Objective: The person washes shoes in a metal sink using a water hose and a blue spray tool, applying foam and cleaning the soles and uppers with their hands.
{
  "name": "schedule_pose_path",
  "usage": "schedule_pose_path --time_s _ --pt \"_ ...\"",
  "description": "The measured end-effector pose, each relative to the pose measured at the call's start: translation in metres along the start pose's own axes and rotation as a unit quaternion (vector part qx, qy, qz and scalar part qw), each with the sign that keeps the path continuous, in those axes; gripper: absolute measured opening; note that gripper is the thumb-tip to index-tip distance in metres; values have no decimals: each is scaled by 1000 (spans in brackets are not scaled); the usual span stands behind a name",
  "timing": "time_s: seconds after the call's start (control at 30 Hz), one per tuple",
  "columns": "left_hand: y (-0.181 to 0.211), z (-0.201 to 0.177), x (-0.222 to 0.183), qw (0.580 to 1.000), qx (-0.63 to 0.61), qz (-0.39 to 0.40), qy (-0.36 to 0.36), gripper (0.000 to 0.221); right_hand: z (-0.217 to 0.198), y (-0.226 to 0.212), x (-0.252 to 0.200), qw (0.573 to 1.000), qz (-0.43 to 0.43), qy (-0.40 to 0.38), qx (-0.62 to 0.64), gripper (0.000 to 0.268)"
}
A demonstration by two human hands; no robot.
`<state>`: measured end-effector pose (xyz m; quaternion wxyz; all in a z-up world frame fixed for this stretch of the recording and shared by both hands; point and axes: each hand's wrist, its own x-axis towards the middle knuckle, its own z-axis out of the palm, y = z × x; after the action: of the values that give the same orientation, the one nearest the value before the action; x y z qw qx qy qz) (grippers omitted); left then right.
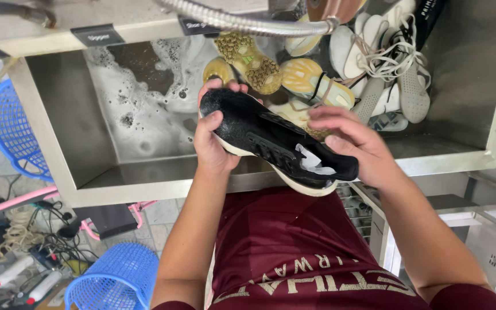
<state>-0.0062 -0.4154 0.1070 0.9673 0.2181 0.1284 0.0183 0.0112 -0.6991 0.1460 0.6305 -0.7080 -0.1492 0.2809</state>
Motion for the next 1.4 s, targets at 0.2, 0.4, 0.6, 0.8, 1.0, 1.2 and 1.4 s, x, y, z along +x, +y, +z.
schedule_pose_path --time_s 0.2,0.4,0.6,0.8,1.0,1.2,1.4 --pt "61 -29 -4 997 61 45 34 54 21 -62 55 963 -90 -231 -103 29" --pt "133 -69 -10 995 96 20 13 48 122 -63 106 940 -59 -252 -220 14" --pt "201 -119 4 991 120 -8 -62 46 197 -32 131 946 16 -193 -260 22" --pt "253 -159 25 988 130 -79 -6 49 273 -25 154 901 -128 -184 -370 48" --pt "275 -170 43 986 86 -118 -85 46 301 -23 155 912 -135 -127 -365 43" --pt "246 -181 71 973 -15 -194 -125 43 317 34 175 878 106 -283 -370 40" --pt "250 -187 94 961 -32 -273 -35 55 344 72 196 953 -41 -108 -282 46"
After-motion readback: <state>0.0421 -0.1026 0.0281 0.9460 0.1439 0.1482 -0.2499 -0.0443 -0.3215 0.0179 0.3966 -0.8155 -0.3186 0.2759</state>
